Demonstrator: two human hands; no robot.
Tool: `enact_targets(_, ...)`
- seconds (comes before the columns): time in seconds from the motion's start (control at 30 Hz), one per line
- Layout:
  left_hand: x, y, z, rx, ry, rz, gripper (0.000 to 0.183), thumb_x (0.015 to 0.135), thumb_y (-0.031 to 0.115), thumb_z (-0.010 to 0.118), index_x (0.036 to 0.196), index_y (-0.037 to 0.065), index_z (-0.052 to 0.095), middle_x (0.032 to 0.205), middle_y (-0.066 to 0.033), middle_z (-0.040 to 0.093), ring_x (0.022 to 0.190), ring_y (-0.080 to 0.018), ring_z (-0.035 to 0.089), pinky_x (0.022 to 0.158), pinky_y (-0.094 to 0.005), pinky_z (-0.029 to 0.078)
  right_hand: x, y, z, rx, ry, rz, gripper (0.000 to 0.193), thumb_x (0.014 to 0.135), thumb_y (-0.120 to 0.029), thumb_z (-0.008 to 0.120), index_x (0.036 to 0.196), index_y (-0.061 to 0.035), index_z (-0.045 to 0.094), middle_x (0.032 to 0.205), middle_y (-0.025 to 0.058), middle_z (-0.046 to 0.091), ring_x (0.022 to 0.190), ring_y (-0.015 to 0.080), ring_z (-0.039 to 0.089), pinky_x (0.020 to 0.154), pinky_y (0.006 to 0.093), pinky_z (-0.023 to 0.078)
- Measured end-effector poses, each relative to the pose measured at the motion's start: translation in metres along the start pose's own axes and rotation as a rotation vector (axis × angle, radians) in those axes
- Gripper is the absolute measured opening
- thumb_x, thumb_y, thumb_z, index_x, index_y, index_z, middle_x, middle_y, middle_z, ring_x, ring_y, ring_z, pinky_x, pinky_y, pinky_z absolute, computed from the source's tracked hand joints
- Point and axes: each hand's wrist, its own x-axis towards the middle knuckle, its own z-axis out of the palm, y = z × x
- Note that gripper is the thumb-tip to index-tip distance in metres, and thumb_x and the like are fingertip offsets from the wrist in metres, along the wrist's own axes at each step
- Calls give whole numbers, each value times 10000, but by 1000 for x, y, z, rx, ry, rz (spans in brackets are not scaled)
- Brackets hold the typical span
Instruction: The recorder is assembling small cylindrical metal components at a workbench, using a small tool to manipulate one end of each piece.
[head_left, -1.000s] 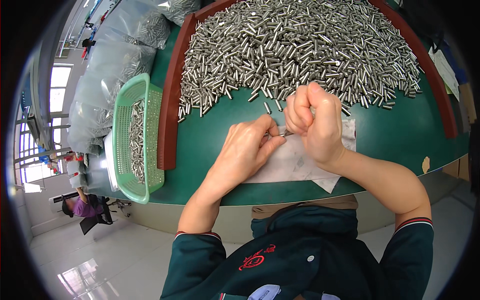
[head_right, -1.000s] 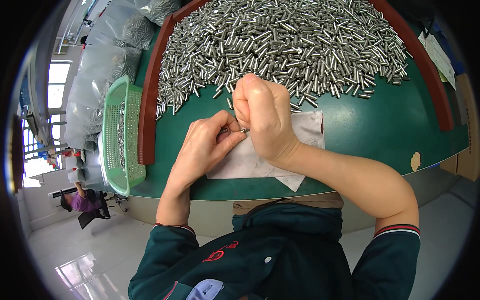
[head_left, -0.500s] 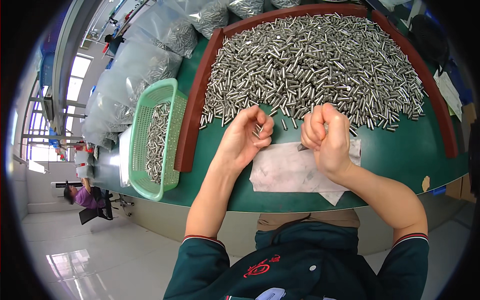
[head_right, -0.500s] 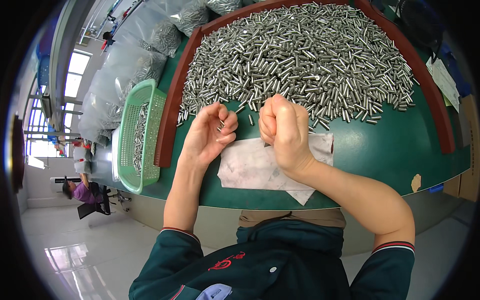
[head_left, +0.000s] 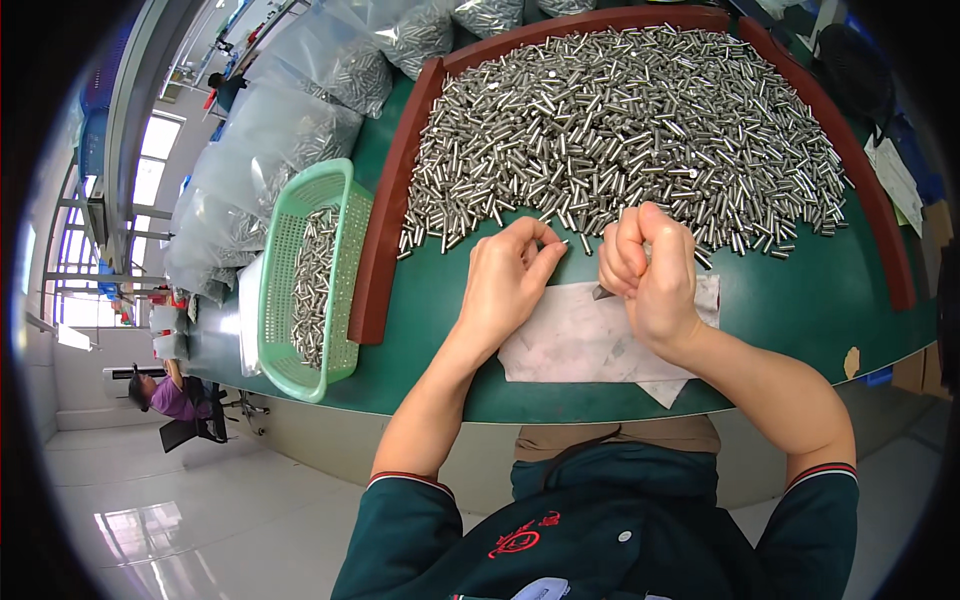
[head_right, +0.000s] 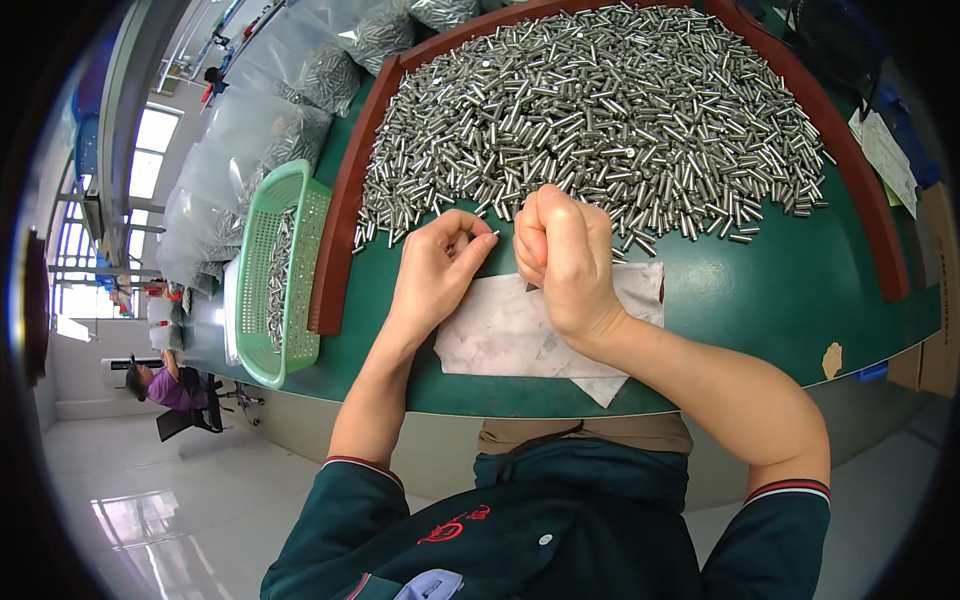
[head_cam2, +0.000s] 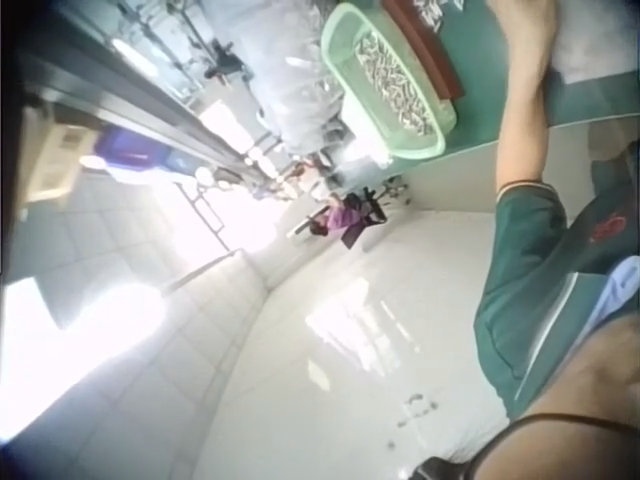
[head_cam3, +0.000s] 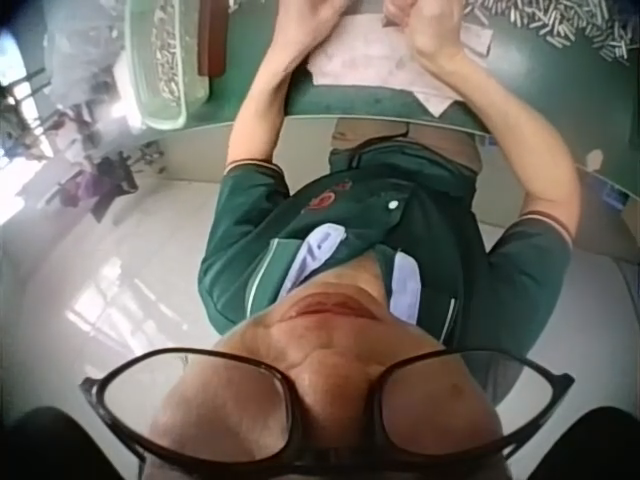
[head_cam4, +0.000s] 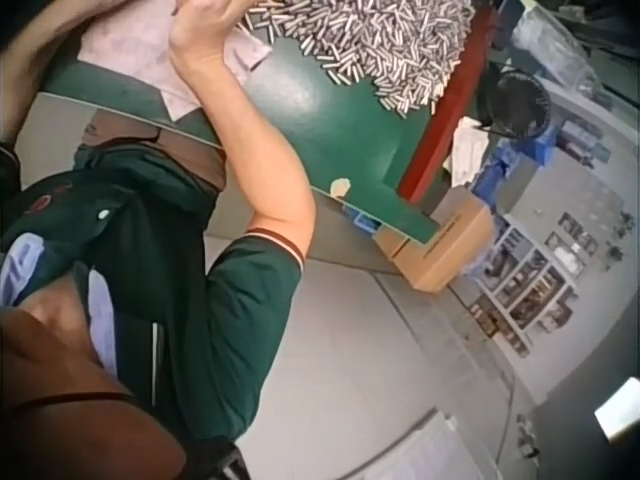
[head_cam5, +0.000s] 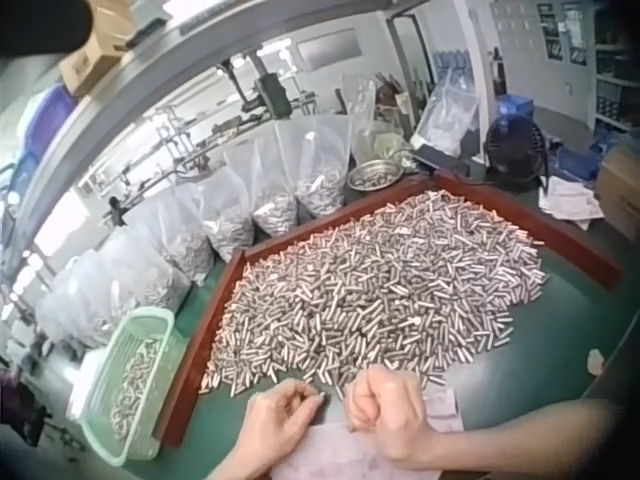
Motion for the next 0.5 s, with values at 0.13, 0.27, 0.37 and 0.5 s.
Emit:
enact_targets(0.13,5,-12,-15,-1208,-377,-314,109,844,148,541,847,44,508,698,6,465,476,-22,280,416,-167,225,0,0,-2,7,-2,21,376,875,-203,287,518,-84,277,459,-11,277,403,72,229,386,224,212)
enact_targets(0.27,7,-14,-17,-1338,-454,-335,112,860,155,514,885,46,504,753,-28,480,486,-29,264,442,-153,233,0,-1,-2,15,4,30,377,875,-206,288,519,-85,277,457,-13,274,404,70,225,385,224,207)
enact_targets(0.37,7,-15,-14,-1282,-422,-301,108,861,136,505,911,40,512,773,-38,498,494,-33,274,453,-158,247,1,-2,-1,27,3,34,371,871,-203,290,520,-84,278,457,-13,275,403,69,222,384,225,204)
enact_targets(0.5,7,-16,-12,-1260,-404,-293,110,858,122,505,924,35,515,788,-44,510,503,-36,286,465,-163,261,1,-2,-1,30,7,37,354,860,-191,294,523,-84,278,456,-11,276,401,69,222,382,224,203)
